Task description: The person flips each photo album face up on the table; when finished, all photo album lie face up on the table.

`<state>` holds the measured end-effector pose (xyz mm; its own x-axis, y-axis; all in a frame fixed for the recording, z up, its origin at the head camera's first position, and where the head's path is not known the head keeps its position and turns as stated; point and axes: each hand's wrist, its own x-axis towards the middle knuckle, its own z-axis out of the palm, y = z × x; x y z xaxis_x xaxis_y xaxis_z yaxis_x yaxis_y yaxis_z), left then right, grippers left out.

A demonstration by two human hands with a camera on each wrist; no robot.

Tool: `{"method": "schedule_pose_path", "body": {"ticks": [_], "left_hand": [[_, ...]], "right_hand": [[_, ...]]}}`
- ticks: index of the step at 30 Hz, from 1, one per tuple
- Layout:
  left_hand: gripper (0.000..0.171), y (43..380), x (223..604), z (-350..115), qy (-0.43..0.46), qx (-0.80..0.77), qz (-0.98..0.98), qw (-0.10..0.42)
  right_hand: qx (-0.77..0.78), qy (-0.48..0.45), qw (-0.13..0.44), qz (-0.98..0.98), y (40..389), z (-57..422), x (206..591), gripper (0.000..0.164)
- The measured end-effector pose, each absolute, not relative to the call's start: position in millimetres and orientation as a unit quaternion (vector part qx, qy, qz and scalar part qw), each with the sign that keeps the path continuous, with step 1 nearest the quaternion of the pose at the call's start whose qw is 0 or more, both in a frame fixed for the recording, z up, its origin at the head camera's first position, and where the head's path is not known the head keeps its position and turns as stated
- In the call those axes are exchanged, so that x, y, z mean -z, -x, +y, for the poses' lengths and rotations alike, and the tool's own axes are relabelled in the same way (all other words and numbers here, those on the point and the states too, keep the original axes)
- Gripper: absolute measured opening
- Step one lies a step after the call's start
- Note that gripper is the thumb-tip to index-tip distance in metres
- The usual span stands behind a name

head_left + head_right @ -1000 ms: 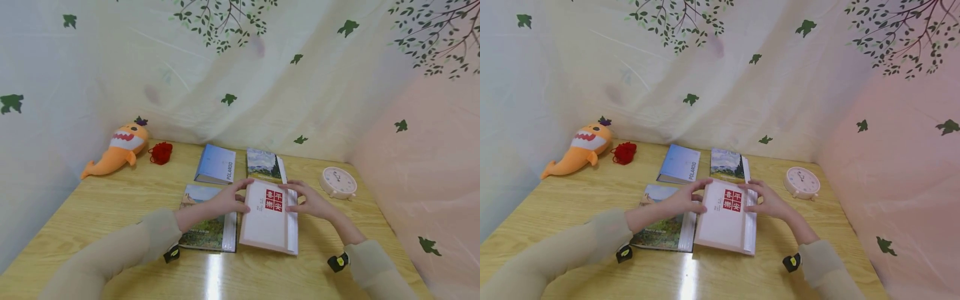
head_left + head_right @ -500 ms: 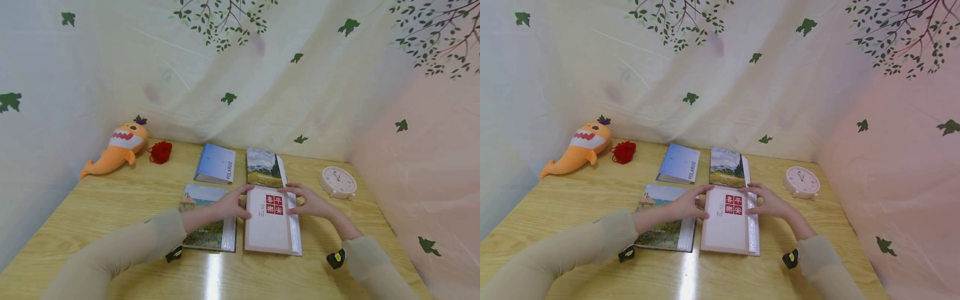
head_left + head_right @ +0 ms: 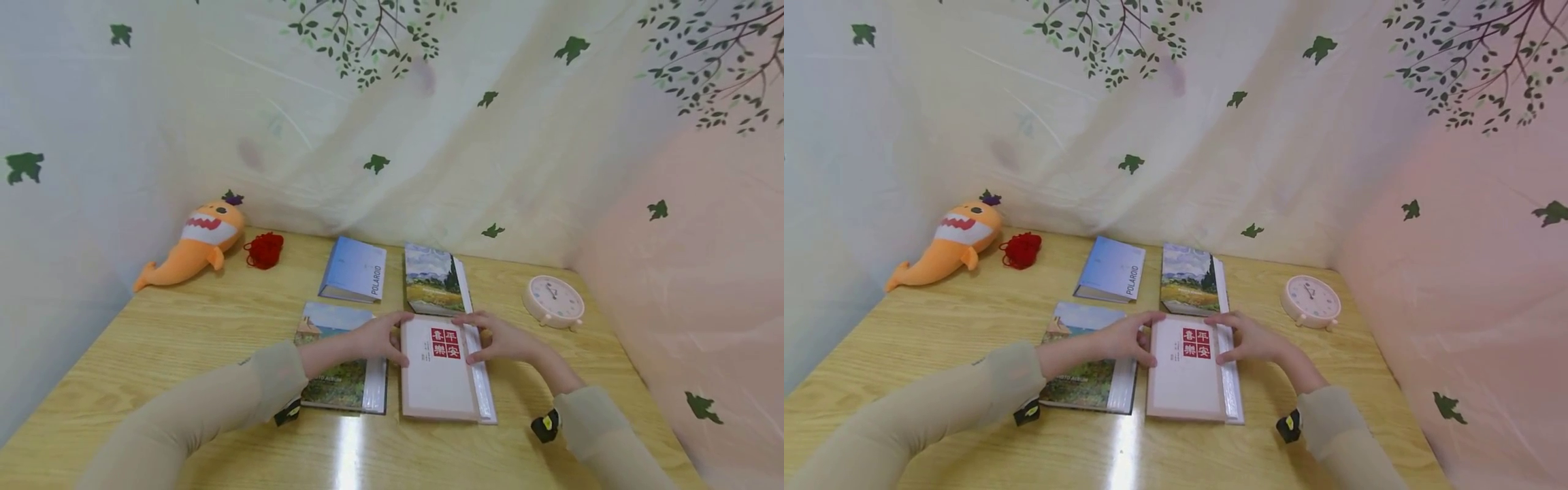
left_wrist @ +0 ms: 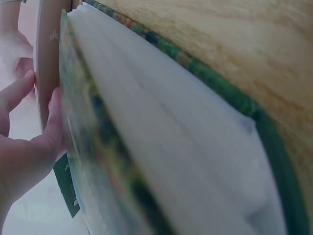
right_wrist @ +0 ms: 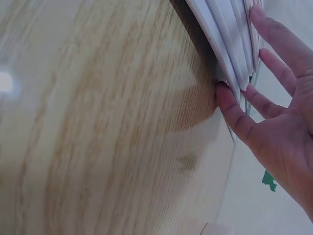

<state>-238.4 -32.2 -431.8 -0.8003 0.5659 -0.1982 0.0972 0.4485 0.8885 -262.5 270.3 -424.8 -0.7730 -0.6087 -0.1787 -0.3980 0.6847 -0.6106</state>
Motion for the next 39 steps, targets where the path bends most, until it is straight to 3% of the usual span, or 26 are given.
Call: {"method": "schedule_pose_path", "body": {"ticks": [10, 23, 32, 39], "left_hand": [[0.091, 244.4, 431.7, -34.7, -0.273, -0.396, 0.853, 0.205], [0.079, 246.8, 431.9, -39.0, -0.323, -0.225, 0.913, 0.105], [0.077, 241.7, 424.6, -40.2, -0.307, -0.225, 0.918, 0.110], [0.069, 237.8, 396.8, -53.9, -0.300, -0.303, 0.893, 0.144]], "right_hand": [[0.277, 0.281, 0.199, 0.897, 262.5, 272.0, 428.1, 0.074], [0.244, 0.288, 0.198, 0.904, 261.5, 270.7, 427.6, 0.075], [0.237, 0.293, 0.187, 0.907, 261.8, 268.9, 424.8, 0.074], [0.227, 0.311, 0.120, 0.915, 262.8, 266.1, 405.9, 0.069]]}}
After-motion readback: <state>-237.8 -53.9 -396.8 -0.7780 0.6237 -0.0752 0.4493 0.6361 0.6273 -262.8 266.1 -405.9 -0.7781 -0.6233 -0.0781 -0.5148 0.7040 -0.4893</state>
